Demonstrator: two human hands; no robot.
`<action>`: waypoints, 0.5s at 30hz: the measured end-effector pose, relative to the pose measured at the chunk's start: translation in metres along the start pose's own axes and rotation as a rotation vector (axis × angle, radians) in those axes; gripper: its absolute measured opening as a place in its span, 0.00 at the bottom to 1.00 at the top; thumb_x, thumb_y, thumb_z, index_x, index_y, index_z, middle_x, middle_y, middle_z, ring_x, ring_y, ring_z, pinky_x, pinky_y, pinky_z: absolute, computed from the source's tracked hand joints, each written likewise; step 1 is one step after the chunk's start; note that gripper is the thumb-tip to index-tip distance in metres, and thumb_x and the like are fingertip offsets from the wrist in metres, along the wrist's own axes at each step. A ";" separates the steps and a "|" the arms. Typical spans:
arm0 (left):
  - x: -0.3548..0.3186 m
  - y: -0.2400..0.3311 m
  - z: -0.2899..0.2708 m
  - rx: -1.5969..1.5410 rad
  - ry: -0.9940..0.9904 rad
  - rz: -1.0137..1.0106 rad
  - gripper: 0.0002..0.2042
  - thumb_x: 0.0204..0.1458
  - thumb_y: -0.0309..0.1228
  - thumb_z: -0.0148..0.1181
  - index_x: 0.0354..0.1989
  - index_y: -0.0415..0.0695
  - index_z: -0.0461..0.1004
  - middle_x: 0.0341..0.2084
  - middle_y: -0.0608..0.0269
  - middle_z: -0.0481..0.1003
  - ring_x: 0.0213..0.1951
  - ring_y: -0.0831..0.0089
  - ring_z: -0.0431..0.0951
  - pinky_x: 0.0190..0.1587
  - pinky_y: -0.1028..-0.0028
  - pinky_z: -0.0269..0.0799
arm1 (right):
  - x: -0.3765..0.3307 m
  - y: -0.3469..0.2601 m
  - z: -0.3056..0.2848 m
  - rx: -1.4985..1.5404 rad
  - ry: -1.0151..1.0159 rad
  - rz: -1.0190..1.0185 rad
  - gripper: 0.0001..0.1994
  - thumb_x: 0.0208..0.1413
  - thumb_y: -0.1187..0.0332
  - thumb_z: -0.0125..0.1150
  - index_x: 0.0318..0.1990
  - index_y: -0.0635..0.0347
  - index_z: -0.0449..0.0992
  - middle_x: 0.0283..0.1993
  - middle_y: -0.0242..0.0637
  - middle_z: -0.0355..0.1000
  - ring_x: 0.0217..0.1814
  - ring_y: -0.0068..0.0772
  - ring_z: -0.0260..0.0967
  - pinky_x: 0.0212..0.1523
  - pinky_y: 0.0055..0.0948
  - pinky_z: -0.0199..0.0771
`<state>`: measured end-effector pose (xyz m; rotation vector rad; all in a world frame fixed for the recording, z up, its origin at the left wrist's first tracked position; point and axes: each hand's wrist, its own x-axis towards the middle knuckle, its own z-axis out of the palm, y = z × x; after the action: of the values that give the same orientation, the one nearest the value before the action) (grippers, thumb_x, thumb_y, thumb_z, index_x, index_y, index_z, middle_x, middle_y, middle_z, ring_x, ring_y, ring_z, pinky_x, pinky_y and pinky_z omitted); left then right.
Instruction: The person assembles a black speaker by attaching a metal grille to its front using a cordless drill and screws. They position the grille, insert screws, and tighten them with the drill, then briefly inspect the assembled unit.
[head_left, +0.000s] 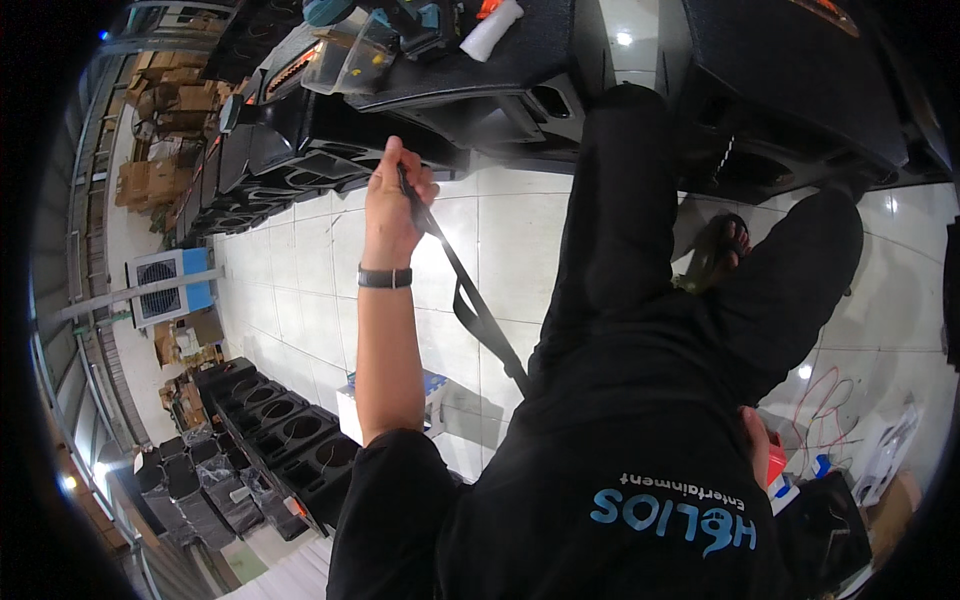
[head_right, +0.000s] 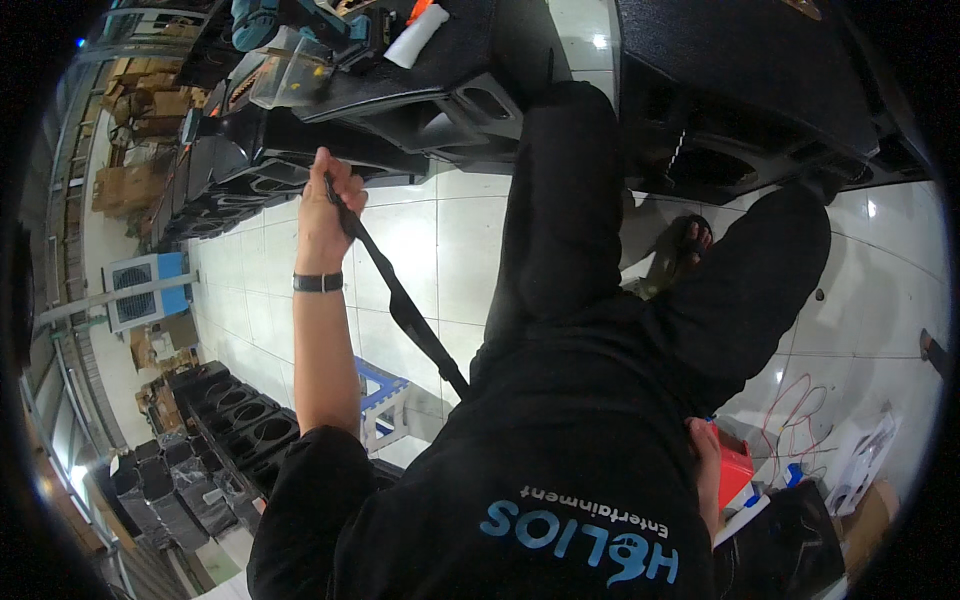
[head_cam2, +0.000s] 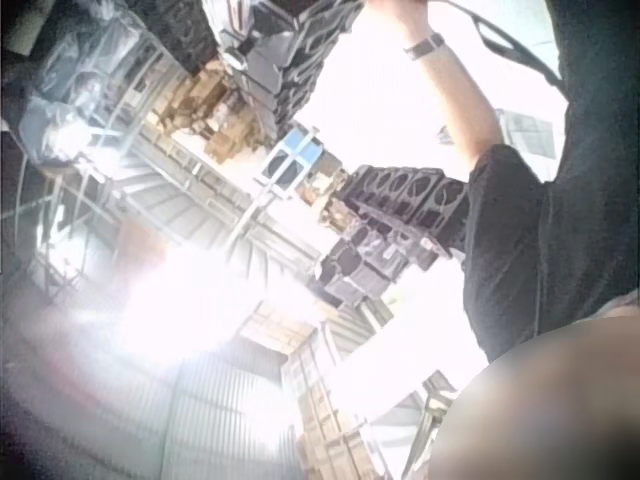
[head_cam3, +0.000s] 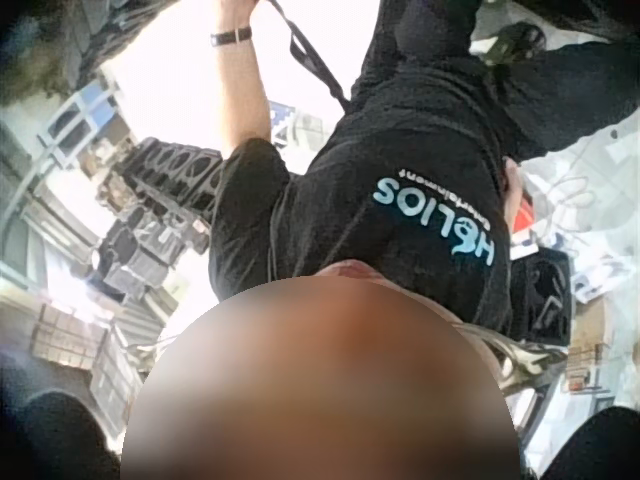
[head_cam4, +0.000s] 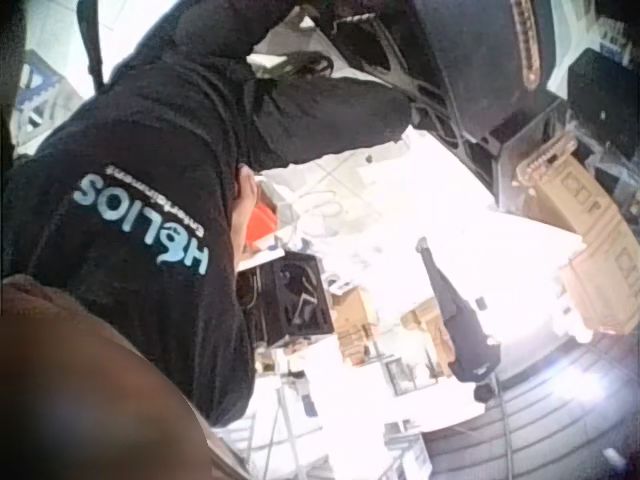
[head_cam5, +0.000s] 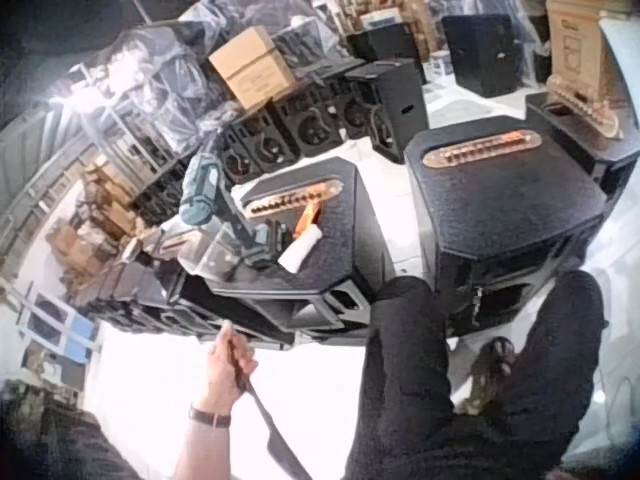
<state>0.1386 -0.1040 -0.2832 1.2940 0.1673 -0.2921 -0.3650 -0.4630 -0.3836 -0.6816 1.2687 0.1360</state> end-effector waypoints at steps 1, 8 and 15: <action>0.009 0.007 -0.002 -0.042 0.005 0.019 0.19 0.69 0.46 0.55 0.27 0.50 0.67 0.18 0.73 0.60 0.21 0.80 0.58 0.24 0.77 0.55 | -0.009 -0.005 0.016 0.069 0.046 0.015 0.14 0.62 0.57 0.66 0.46 0.57 0.79 0.44 0.36 0.76 0.50 0.31 0.71 0.57 0.30 0.69; 0.037 0.083 0.012 -0.116 -0.052 0.168 0.16 0.67 0.40 0.58 0.29 0.48 0.64 0.21 0.72 0.58 0.23 0.78 0.59 0.25 0.76 0.56 | -0.014 -0.008 -0.007 0.136 0.119 -0.135 0.11 0.63 0.57 0.66 0.43 0.53 0.77 0.37 0.33 0.75 0.38 0.26 0.71 0.44 0.25 0.72; 0.060 0.070 0.089 -0.097 -0.247 0.161 0.14 0.65 0.40 0.60 0.31 0.47 0.67 0.21 0.72 0.59 0.24 0.79 0.60 0.24 0.77 0.58 | -0.034 -0.010 0.039 0.221 0.238 -0.107 0.11 0.64 0.59 0.65 0.34 0.49 0.72 0.21 0.23 0.64 0.21 0.19 0.61 0.29 0.24 0.67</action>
<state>0.2129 -0.1799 -0.2120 1.1567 -0.1306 -0.3001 -0.3392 -0.4411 -0.3433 -0.5843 1.4456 -0.1766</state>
